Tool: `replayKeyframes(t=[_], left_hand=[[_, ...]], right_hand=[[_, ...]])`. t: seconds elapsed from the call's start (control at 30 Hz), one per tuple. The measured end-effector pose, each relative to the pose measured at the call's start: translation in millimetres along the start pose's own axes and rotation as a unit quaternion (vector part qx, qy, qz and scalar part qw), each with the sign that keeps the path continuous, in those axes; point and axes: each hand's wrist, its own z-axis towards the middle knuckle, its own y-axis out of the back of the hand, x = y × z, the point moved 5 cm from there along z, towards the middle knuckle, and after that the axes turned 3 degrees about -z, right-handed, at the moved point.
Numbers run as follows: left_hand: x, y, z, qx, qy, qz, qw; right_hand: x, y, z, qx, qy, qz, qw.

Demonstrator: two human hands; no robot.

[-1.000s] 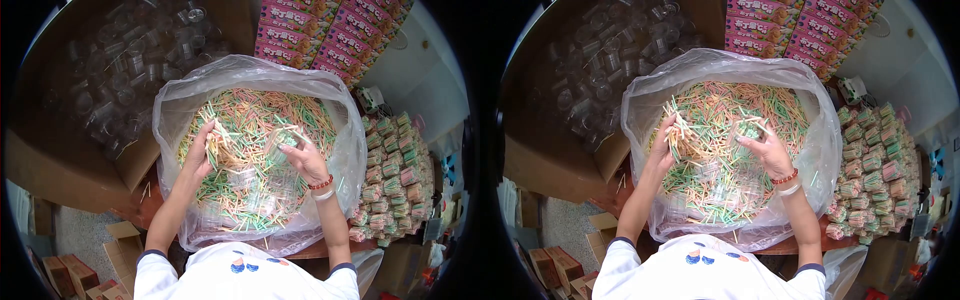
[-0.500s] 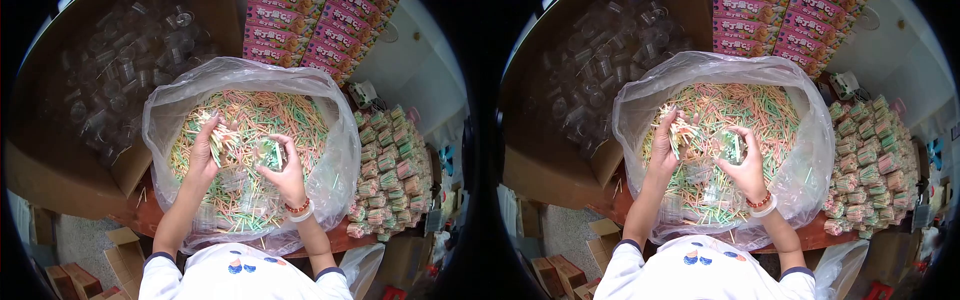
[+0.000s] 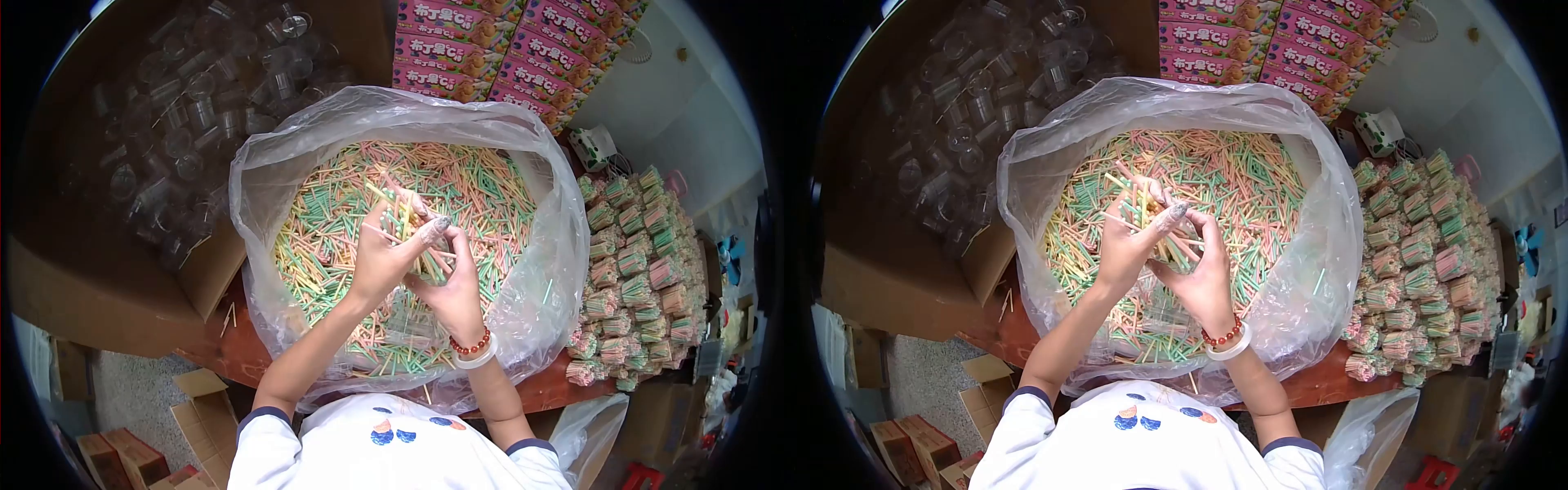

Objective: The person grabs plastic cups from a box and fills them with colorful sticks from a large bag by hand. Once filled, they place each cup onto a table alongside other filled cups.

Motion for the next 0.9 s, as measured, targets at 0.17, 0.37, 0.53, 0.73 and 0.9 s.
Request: replayKeyframes(t=[0.17,0.37,0.53,0.73,0.9], left_hand=[[-2.8,-1.4,7.1,0.018,-0.013,0.018,1.000],[-10.1,-11.0,16.1,0.062,-0.053,0.021,0.996],[-0.9,-16.3,36.6,0.148,-0.043,-0.004,0.988],[5.1,-2.2,45.0,0.124,-0.064,0.166,0.976],[-9.0,-9.7,26.3,0.209,-0.010,0.318,0.925]], right_hand=[[0.9,0.2,6.1,0.009,-0.010,0.026,1.000],[16.9,12.7,12.5,0.009,-0.019,-0.040,0.999],[-7.4,27.1,30.4,-0.007,-0.029,-0.009,1.000],[-25.0,52.2,38.2,0.017,-0.090,0.078,0.993],[-35.8,58.0,37.1,-0.014,-0.010,0.031,0.999]])
